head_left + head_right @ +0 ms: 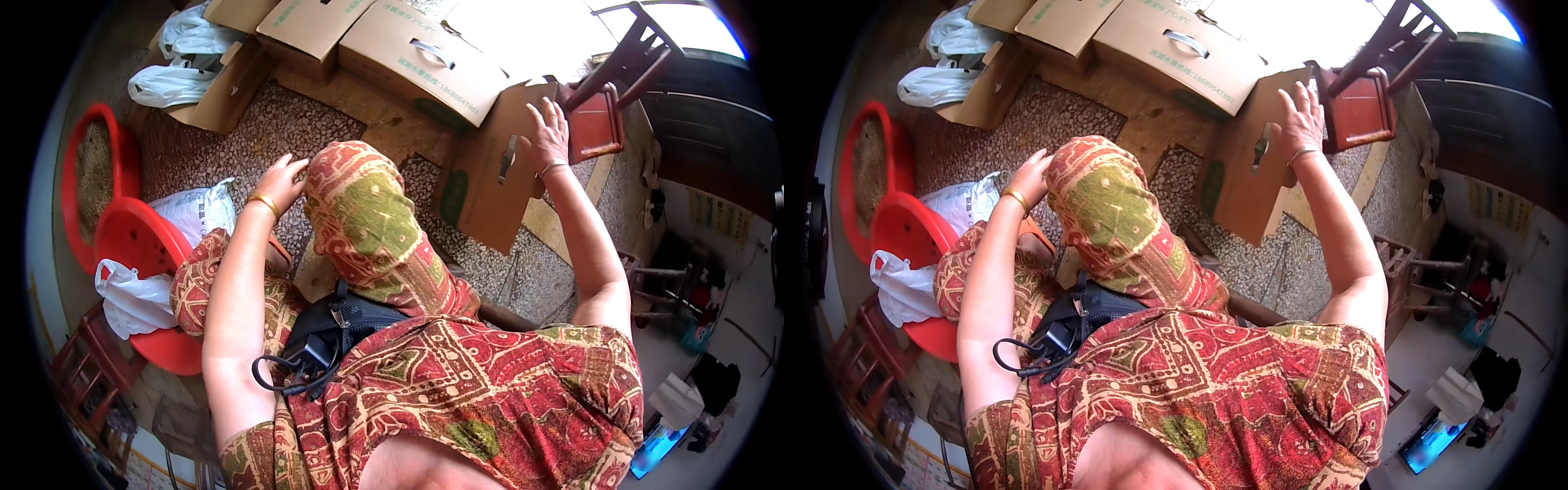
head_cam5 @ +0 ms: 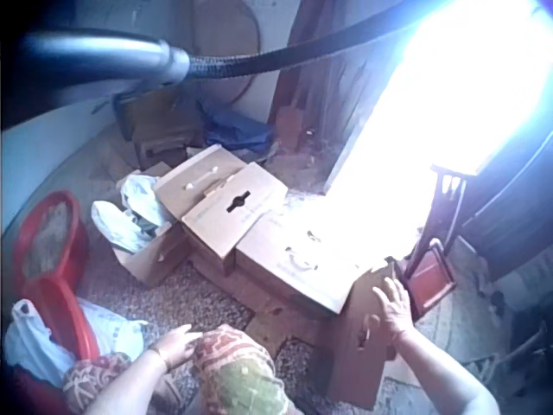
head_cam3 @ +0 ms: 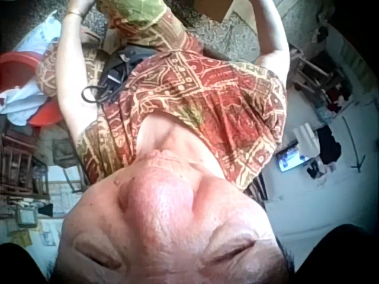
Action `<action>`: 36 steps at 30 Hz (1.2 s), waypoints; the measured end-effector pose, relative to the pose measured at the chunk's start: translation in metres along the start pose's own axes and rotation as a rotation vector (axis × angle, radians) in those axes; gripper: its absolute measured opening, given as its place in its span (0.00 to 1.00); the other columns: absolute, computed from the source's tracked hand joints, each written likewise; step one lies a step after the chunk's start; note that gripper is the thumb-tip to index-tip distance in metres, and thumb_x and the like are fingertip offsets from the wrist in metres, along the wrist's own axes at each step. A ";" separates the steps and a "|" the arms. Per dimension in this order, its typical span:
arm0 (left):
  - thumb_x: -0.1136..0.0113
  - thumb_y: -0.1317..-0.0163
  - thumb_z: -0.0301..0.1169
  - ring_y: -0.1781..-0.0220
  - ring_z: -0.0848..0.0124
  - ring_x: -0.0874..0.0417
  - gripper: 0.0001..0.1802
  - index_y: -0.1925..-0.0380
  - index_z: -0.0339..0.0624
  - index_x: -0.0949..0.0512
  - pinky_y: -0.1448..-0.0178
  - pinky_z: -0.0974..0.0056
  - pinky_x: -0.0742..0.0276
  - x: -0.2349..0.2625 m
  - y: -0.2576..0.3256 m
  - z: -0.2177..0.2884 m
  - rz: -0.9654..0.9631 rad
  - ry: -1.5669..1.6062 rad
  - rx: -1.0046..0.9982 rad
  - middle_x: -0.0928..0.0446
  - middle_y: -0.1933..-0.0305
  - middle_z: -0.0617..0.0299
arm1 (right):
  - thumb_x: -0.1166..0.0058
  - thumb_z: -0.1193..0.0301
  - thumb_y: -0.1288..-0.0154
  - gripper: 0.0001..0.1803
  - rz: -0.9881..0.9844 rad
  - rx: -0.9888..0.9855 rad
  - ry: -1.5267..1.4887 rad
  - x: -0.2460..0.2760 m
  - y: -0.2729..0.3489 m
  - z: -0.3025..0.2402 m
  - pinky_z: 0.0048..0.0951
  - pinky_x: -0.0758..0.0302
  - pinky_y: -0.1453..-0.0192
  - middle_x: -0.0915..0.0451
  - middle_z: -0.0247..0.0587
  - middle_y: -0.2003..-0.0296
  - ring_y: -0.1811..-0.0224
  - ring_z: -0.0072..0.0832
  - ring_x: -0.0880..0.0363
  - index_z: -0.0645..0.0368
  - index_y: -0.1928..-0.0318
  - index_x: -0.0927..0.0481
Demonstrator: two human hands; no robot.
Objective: The person sits on the floor and assembles multiple flat-packed cardboard boxes. They fold the side flaps, tuck the tabs into slots, and secure the box structure. The person handles several boxes sequentially, stacking the completed ones nearby.
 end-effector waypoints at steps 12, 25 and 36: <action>0.39 0.47 0.28 0.42 0.59 0.29 0.25 0.47 0.47 0.30 0.40 0.64 0.33 -0.005 0.043 -0.062 0.197 0.287 -0.006 0.30 0.44 0.52 | 0.43 0.53 0.54 0.27 -0.426 -0.566 -0.925 -0.140 -0.027 0.040 0.31 0.23 0.76 0.21 0.48 0.74 0.75 0.34 0.20 0.72 0.70 0.22; 0.43 0.43 0.27 0.49 0.70 0.27 0.26 0.43 0.42 0.34 0.46 0.68 0.31 -0.008 0.058 -0.065 0.200 0.590 0.116 0.27 0.48 0.57 | 0.42 0.65 0.53 0.17 -0.249 -0.500 -1.008 -0.127 -0.002 0.052 0.26 0.28 0.72 0.22 0.39 0.75 0.77 0.25 0.24 0.69 0.68 0.22; 0.41 0.45 0.32 0.52 0.69 0.23 0.25 0.44 0.44 0.31 0.49 0.68 0.29 -0.007 0.058 -0.077 0.224 0.647 0.115 0.24 0.52 0.54 | 0.44 0.69 0.56 0.15 -0.114 -0.396 -1.257 -0.089 0.036 0.049 0.25 0.27 0.69 0.21 0.39 0.75 0.75 0.24 0.23 0.68 0.68 0.22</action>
Point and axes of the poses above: each hand's wrist, its own y-axis away from the middle knuckle, its own x-axis out of the back of the hand, z = x × y, the point moved 5 cm from there along -y, towards the middle knuckle
